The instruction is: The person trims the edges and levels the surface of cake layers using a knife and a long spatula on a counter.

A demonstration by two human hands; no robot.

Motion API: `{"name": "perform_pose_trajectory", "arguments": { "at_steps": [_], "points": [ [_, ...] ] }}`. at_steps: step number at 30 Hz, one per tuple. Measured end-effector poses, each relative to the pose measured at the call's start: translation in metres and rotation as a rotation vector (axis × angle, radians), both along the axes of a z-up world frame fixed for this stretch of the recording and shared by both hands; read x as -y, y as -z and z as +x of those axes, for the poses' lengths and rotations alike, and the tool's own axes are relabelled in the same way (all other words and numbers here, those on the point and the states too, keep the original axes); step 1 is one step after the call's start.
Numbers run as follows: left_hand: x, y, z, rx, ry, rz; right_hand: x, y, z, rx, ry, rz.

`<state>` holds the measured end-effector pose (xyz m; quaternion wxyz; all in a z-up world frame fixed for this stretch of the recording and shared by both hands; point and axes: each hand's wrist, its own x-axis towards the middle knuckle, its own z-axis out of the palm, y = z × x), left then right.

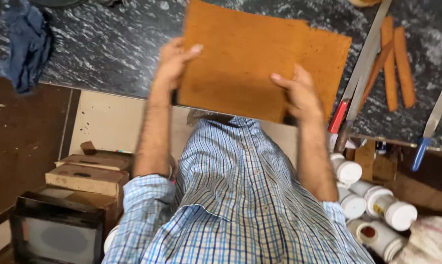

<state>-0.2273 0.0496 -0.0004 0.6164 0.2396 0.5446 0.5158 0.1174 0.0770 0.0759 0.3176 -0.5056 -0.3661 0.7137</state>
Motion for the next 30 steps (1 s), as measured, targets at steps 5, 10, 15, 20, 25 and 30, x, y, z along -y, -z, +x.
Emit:
{"name": "perform_pose_trajectory", "arguments": {
  "at_steps": [5, 10, 15, 20, 25, 30],
  "points": [
    [0.027, 0.041, -0.142, -0.306, -0.252, -0.013, 0.006, 0.071, -0.146, -0.121, -0.057, 0.09],
    [0.035, 0.037, -0.168, -1.242, -0.327, 0.217, 0.015, 0.059, -0.143, 0.313, -0.076, 0.115],
    [0.008, 0.014, -0.049, -1.632, 0.359, 0.071, 0.03, 0.022, 0.009, 0.614, 0.29, 0.643],
    [0.006, -0.007, -0.006, -1.581, 0.666, 0.003, 0.077, 0.037, 0.154, 0.939, 0.575, 0.499],
    [0.006, -0.005, 0.018, -1.53, 0.493, 0.035, 0.12, 0.066, 0.192, 1.7, 0.024, 0.485],
    [0.023, -0.027, 0.144, -1.396, 0.436, 0.331, 0.131, 0.063, 0.226, 1.305, 0.132, 0.486]
  ]
}}
